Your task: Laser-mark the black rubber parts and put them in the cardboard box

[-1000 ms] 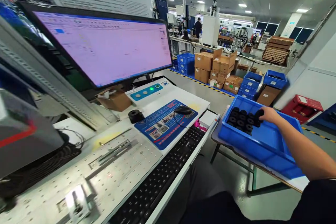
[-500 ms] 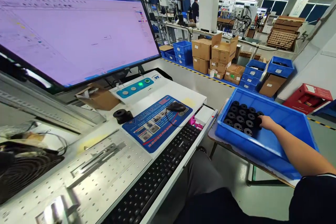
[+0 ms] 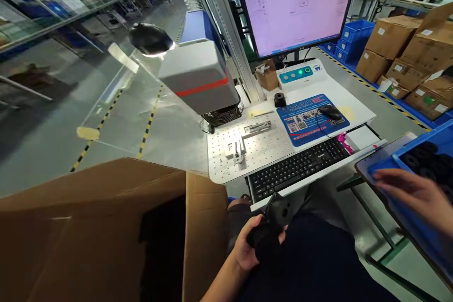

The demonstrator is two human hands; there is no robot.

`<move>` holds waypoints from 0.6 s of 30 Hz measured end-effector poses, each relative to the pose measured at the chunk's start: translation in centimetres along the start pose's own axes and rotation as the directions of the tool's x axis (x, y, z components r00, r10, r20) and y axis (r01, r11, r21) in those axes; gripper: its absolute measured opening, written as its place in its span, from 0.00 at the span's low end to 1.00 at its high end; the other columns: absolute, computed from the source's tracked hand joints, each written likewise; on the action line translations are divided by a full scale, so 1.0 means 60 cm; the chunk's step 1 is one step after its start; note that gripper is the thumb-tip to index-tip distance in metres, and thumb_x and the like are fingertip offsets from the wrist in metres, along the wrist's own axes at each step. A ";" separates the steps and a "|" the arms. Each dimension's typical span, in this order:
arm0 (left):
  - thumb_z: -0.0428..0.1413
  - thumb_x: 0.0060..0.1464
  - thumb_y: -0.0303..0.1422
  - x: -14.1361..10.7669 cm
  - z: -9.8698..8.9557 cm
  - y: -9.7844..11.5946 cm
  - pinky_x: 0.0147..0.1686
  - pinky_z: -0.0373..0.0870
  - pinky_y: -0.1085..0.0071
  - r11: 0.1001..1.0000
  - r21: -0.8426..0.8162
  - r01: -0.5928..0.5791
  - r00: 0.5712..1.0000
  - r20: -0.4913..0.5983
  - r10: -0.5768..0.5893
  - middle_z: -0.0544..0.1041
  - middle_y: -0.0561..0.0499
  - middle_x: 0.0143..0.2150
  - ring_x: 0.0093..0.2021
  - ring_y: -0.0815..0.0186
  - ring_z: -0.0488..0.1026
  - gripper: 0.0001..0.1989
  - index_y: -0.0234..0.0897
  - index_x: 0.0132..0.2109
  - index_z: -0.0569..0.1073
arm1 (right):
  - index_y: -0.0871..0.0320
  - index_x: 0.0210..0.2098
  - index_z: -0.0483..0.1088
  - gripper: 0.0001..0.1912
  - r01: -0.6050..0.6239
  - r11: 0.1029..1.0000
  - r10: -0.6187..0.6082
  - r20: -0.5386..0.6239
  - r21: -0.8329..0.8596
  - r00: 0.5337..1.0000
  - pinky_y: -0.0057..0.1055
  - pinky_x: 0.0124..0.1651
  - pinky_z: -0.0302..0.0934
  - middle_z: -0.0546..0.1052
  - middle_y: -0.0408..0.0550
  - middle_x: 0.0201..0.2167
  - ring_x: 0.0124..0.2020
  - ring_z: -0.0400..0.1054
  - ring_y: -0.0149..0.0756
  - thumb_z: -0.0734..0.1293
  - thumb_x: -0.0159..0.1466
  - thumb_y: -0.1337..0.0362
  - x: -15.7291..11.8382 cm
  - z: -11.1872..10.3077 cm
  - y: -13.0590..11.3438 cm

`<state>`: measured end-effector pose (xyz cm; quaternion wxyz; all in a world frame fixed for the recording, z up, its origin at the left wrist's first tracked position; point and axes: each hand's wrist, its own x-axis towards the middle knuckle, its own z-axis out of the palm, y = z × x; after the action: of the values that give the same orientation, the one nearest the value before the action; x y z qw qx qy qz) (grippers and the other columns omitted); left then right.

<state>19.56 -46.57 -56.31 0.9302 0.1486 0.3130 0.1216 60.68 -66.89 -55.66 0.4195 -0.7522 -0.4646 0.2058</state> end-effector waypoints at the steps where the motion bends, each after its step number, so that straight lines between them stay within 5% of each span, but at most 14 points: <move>1: 0.58 0.58 0.44 -0.005 -0.004 -0.002 0.41 0.73 0.65 1.000 -0.014 0.004 1.000 0.010 -0.004 0.81 0.36 0.45 0.39 0.58 0.77 0.23 0.28 0.51 0.78 | 0.41 0.55 0.74 0.19 0.092 0.988 -0.108 0.125 0.124 0.986 0.44 0.50 0.74 0.78 0.57 0.53 0.50 0.76 0.47 0.67 0.66 0.49 0.013 0.054 -0.058; 3: 0.59 0.58 0.44 -0.019 -0.016 -0.005 0.40 0.73 0.66 0.999 -0.035 0.019 1.000 0.019 -0.018 0.81 0.36 0.44 0.38 0.58 0.77 0.24 0.27 0.51 0.79 | 0.42 0.62 0.69 0.24 0.265 0.944 -0.313 0.279 0.198 0.908 0.45 0.57 0.72 0.73 0.51 0.61 0.59 0.70 0.47 0.67 0.66 0.56 0.033 0.147 -0.154; 5: 0.59 0.57 0.45 -0.037 -0.033 -0.008 0.40 0.72 0.67 0.998 -0.049 0.040 0.999 0.028 -0.038 0.82 0.35 0.44 0.39 0.57 0.78 0.25 0.26 0.50 0.79 | 0.42 0.67 0.62 0.32 0.418 0.880 -0.476 0.411 0.228 0.778 0.48 0.63 0.66 0.66 0.47 0.67 0.65 0.64 0.47 0.67 0.65 0.64 0.040 0.220 -0.220; 8: 0.59 0.57 0.46 -0.065 -0.063 -0.013 0.45 0.71 0.68 0.997 -0.072 0.041 0.998 0.040 -0.038 0.81 0.34 0.45 0.42 0.57 0.78 0.26 0.23 0.48 0.80 | 0.40 0.69 0.58 0.38 0.582 0.764 -0.627 0.529 0.278 0.572 0.49 0.67 0.61 0.65 0.43 0.68 0.67 0.61 0.45 0.64 0.63 0.72 0.038 0.300 -0.275; 11: 0.57 0.59 0.47 -0.095 -0.086 -0.011 0.42 0.71 0.69 0.998 -0.055 -0.043 0.995 0.086 0.048 0.81 0.34 0.44 0.40 0.58 0.78 0.26 0.25 0.49 0.80 | 0.46 0.65 0.62 0.36 0.658 0.681 -0.699 0.554 0.322 0.452 0.48 0.64 0.62 0.70 0.47 0.64 0.63 0.66 0.45 0.64 0.60 0.75 0.042 0.365 -0.300; 14: 0.54 0.62 0.44 -0.132 -0.104 0.010 0.37 0.70 0.69 0.973 0.041 -0.225 0.965 0.148 0.217 0.79 0.34 0.45 0.38 0.57 0.77 0.24 0.32 0.56 0.75 | 0.51 0.60 0.65 0.31 0.625 0.688 -0.711 0.519 0.370 0.475 0.45 0.58 0.66 0.74 0.50 0.57 0.56 0.70 0.45 0.68 0.58 0.72 0.062 0.417 -0.313; 18: 0.56 0.60 0.42 -0.191 -0.160 0.062 0.38 0.70 0.68 0.903 0.110 -0.415 0.904 0.163 0.395 0.77 0.34 0.47 0.40 0.56 0.76 0.32 0.32 0.67 0.65 | 0.54 0.52 0.67 0.26 0.460 0.849 -0.527 0.390 0.258 0.755 0.37 0.41 0.68 0.76 0.50 0.47 0.42 0.72 0.41 0.72 0.55 0.64 0.140 0.462 -0.329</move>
<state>4.26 -44.87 -56.03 0.8908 0.2843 0.2183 0.2794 34.97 -43.14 -54.40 0.3946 -0.5017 -0.7139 0.2880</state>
